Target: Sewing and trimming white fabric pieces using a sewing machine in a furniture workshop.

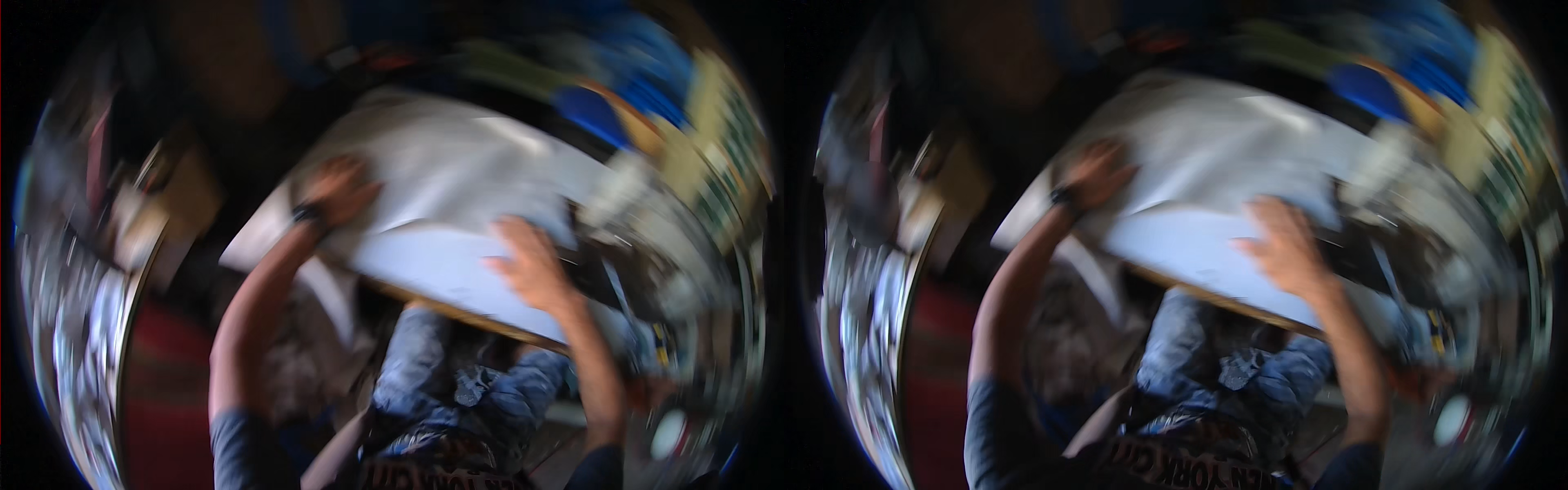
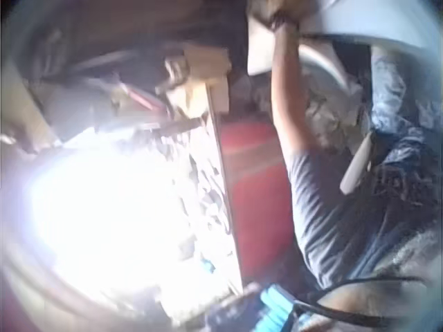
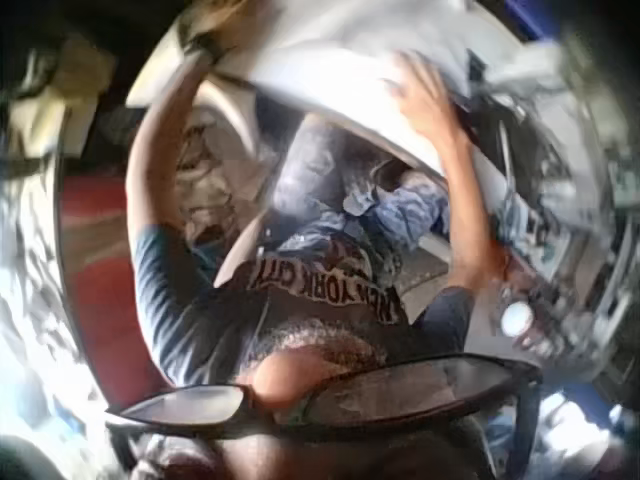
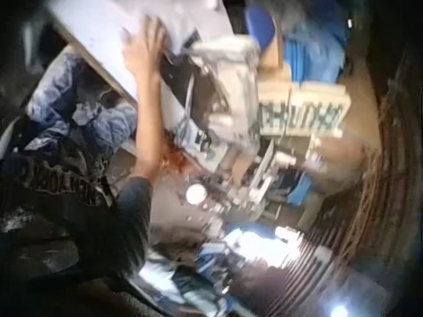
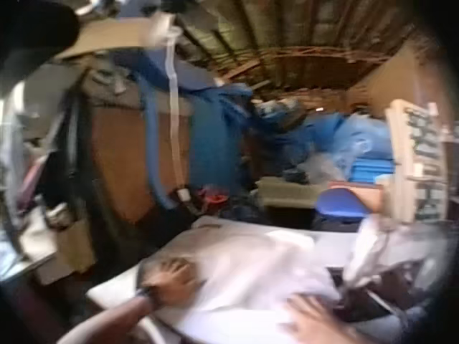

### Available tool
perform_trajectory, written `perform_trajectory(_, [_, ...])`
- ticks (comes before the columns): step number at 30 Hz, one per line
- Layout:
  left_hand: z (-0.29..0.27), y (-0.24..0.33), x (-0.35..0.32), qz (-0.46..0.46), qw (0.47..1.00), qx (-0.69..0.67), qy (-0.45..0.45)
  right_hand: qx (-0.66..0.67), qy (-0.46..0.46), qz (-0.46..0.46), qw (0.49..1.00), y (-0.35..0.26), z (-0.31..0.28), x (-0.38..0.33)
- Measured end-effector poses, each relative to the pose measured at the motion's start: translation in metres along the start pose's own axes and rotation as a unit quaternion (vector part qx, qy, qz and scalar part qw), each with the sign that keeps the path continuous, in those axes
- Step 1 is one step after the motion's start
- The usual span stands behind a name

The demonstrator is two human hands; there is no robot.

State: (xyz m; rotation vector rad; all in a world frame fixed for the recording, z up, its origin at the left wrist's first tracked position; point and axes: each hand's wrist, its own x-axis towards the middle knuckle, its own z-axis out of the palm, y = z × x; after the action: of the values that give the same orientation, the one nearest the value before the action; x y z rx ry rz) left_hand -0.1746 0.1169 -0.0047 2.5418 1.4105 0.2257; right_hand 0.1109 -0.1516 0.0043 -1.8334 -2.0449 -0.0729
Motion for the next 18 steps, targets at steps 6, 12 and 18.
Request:
perform_trajectory(6, [0.02,-0.003,0.02,0.137,0.984,-0.019,0.112,-0.08,-0.088,0.101,0.988,-0.034,-0.022,-0.004])
perform_trajectory(12, [-0.022,-0.069,-0.169,0.192,0.916,-0.073,0.344,-0.073,0.025,-0.02,0.997,-0.004,0.013,-0.01])
perform_trajectory(18, [-0.095,-0.272,-0.364,-0.177,0.846,0.128,0.486,-0.069,0.013,-0.011,0.998,-0.002,0.012,-0.006])
